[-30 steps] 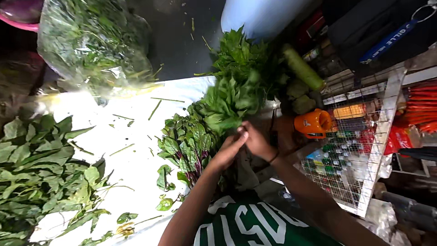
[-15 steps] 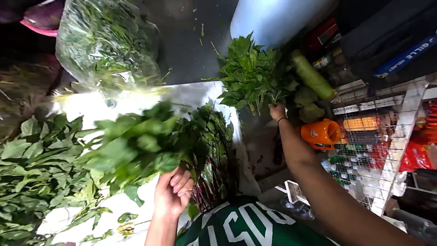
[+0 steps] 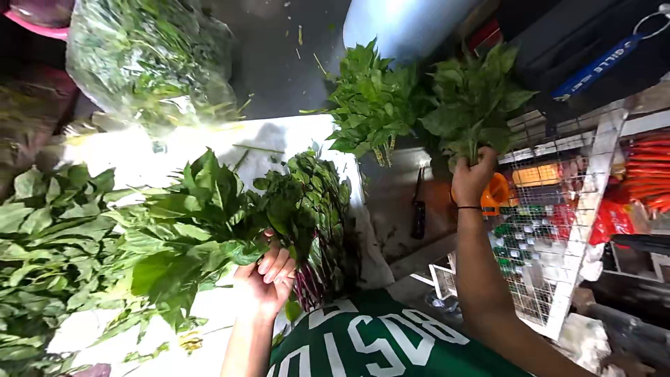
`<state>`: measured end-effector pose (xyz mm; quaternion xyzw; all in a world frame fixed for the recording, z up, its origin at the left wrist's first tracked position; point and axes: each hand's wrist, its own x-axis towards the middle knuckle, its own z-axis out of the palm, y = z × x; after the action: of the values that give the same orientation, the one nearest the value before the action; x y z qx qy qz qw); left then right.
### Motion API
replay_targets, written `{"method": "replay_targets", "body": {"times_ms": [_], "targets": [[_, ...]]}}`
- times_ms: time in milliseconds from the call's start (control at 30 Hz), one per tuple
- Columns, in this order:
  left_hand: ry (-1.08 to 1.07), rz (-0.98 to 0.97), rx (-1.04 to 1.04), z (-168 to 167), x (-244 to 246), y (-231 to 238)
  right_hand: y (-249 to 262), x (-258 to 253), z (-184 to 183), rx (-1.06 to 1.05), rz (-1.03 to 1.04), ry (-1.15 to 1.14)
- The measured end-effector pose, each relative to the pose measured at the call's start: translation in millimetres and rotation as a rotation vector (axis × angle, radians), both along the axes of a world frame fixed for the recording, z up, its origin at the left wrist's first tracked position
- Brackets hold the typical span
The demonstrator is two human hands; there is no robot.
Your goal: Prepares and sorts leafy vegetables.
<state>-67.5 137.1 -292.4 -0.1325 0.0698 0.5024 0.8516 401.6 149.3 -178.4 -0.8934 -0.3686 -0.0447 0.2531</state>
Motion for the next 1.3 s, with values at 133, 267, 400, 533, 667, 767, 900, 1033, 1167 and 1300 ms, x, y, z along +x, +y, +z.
{"method": "replay_targets", "body": {"times_ms": [133, 267, 400, 533, 667, 767, 900, 1033, 1167, 1300], "targets": [[0.042, 0.017, -0.001, 8, 2, 4, 22, 1, 6, 0.001, 0.243, 0.001], [0.114, 0.008, 0.003, 5, 3, -1, 73, 13, -33, -0.527, 0.165, 0.191], [0.203, 0.038, -0.020, 1, 5, -10, 116, 54, -114, -0.667, 0.258, 0.262], [0.285, 0.062, -0.033, 5, 12, -12, 125, 49, -113, -0.670, 0.308, 0.098], [0.181, 0.048, 0.011, 10, 24, -5, 121, 37, -63, -0.611, 0.457, -0.034], [0.153, 0.017, -0.005, 12, 27, -5, 103, 21, -23, -0.358, 0.477, 0.274], [0.123, 0.025, 0.016, 7, 20, -14, 108, -4, -1, -0.052, 0.188, 0.370], [0.202, 0.021, -0.025, 4, 1, -25, 111, -31, -24, -0.222, 0.006, 0.117], [0.300, 0.017, -0.054, 6, -15, -30, 110, -47, -110, -0.503, 0.002, 0.259], [0.372, 0.018, -0.074, 4, -26, -32, 119, -41, -120, -0.431, -0.055, 0.357]]}}
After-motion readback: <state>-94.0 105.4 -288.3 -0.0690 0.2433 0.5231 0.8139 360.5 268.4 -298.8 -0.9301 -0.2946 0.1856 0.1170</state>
